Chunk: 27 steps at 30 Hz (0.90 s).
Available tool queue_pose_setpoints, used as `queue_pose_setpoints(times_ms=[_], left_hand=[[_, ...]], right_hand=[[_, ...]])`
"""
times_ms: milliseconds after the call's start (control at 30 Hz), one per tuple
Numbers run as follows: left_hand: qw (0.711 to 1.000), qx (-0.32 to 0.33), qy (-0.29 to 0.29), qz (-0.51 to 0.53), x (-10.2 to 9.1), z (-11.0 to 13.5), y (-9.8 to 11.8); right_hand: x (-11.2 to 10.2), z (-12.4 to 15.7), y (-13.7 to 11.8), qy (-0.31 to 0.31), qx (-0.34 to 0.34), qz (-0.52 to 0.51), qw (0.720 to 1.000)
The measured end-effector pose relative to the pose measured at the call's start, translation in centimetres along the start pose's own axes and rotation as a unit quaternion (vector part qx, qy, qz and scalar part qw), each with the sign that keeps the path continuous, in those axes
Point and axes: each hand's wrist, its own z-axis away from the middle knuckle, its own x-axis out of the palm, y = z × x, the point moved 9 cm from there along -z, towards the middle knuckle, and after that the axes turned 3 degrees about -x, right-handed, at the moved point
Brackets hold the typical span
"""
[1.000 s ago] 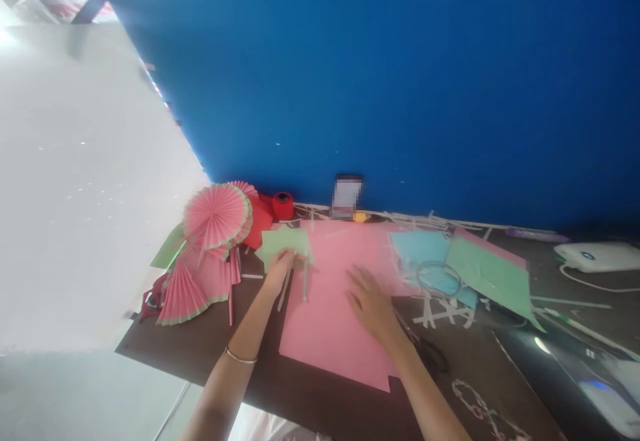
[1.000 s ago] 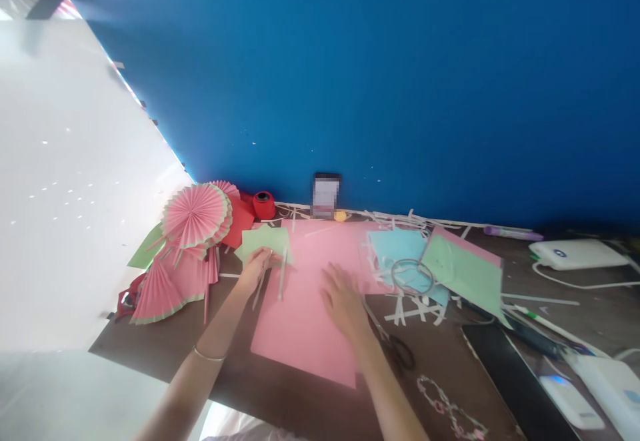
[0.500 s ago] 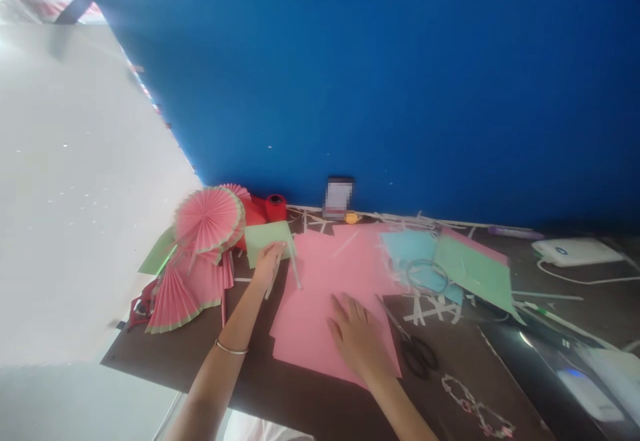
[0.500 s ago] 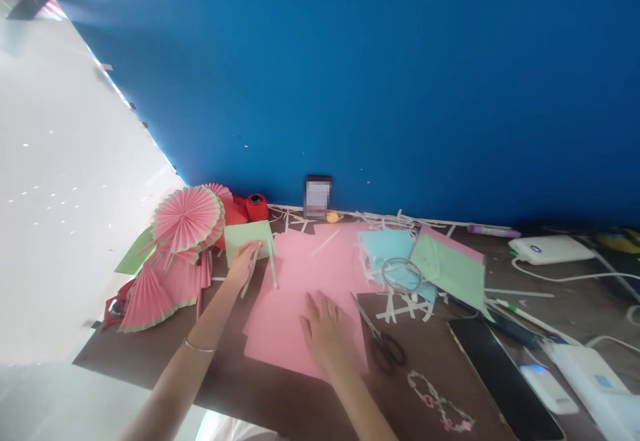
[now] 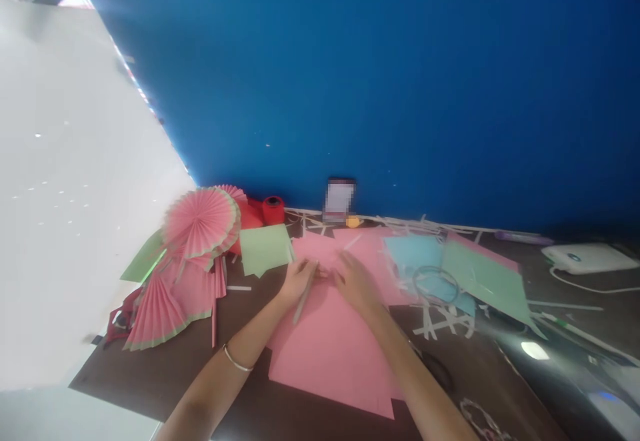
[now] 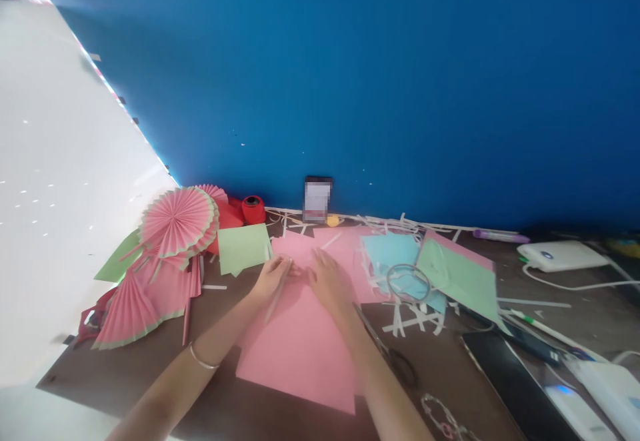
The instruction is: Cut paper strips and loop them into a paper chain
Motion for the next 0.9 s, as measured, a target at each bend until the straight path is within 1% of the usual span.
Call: queue_pose_setpoints(times_ms=[67,133,200,233,300,333,367,400,433,467,533,567,633,667,733,833,900], left_hand=[[1.0,0.009,-0.007,-0.019,-0.1,0.0,-0.2],[0.999,0.014,0.003,-0.034,-0.6,0.0,-0.3],[0.999,0.01,0.018,-0.047,-1.1,0.1,-0.4],[0.998,0.008,0.025,-0.057,-1.3,0.1,-0.5],[0.996,0.013,0.041,-0.077,-1.4,0.4,-0.2],[0.995,0.014,0.043,-0.088,-1.3,0.5,-0.1],[0.994,0.018,0.051,-0.092,-1.3,0.7,0.0],[0.994,0.014,0.049,-0.094,-1.1,0.8,0.0],[0.995,0.013,0.044,-0.088,-0.9,0.9,0.0],[0.996,0.018,0.042,-0.078,-0.7,1.0,0.2],[0.997,0.036,0.029,-0.067,-0.3,1.1,0.5],[0.997,0.044,0.025,-0.062,-0.1,1.1,0.6],[0.998,0.048,0.019,-0.044,0.0,1.1,0.6],[0.998,0.045,0.019,-0.03,-0.1,1.0,0.6],[0.999,0.037,0.024,-0.009,-0.3,0.9,0.5],[0.999,0.025,0.041,-0.013,-0.6,0.9,0.5],[0.999,0.007,0.05,-0.015,-0.8,0.9,0.4]], right_hand=[[0.4,-1.4,0.5,-0.007,-0.027,-0.004,1.0],[0.1,-2.4,1.8,-0.009,-0.037,-0.006,0.999],[-0.9,-3.0,4.0,0.004,-0.013,0.001,1.0],[-1.6,-3.1,5.1,0.021,0.012,0.009,1.0],[-3.1,-2.5,6.4,0.053,0.048,0.025,0.997],[-3.7,-1.9,6.3,0.07,0.062,0.029,0.995],[-4.3,-1.1,5.6,0.089,0.064,0.015,0.994],[-4.6,-0.1,4.6,0.107,0.066,-0.018,0.992],[-4.3,0.9,3.2,0.098,0.062,-0.064,0.991],[-3.8,1.9,1.9,0.084,0.074,-0.119,0.987],[-1.7,3.7,-0.7,0.011,0.107,-0.233,0.966],[-1.0,4.4,-1.6,-0.009,0.132,-0.271,0.953],[0.0,5.4,-2.6,-0.039,0.157,-0.311,0.936],[0.1,5.6,-2.4,-0.036,0.171,-0.33,0.928],[0.1,5.9,-1.4,-0.013,0.199,-0.368,0.908],[0.1,6.1,0.6,0.032,0.227,-0.424,0.876],[0.1,6.2,1.7,0.056,0.24,-0.439,0.864]])
